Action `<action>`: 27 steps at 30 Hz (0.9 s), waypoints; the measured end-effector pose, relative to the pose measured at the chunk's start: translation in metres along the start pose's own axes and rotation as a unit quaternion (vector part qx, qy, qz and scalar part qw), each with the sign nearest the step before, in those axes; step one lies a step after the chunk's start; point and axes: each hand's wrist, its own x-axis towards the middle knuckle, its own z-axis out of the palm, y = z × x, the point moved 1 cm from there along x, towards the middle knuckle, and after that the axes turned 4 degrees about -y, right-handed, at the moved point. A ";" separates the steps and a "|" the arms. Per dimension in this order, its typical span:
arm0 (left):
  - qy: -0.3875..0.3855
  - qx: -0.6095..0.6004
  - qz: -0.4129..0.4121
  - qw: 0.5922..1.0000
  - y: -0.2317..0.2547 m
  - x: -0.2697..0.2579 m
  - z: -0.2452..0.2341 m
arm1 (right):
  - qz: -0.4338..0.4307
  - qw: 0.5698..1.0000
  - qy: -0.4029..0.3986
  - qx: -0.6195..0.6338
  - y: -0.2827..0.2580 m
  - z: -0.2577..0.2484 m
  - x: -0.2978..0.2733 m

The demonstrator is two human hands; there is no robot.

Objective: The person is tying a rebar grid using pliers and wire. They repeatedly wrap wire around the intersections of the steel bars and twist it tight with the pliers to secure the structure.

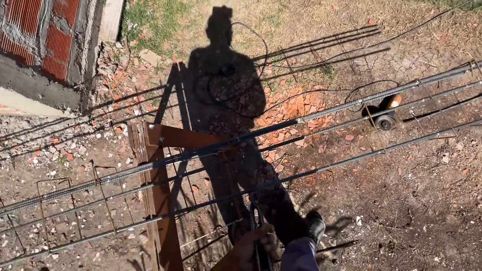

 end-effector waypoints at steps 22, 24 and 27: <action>0.319 0.142 0.095 0.932 -0.018 0.028 0.034 | 0.200 0.482 -0.197 0.830 -0.086 -0.299 0.029; 0.270 0.091 0.027 0.958 -0.014 0.017 0.038 | 0.222 0.469 -0.212 0.828 -0.093 -0.310 0.033; 0.268 0.158 -0.037 0.950 -0.014 0.012 0.048 | 0.241 0.721 -0.141 0.634 -0.089 -0.318 0.037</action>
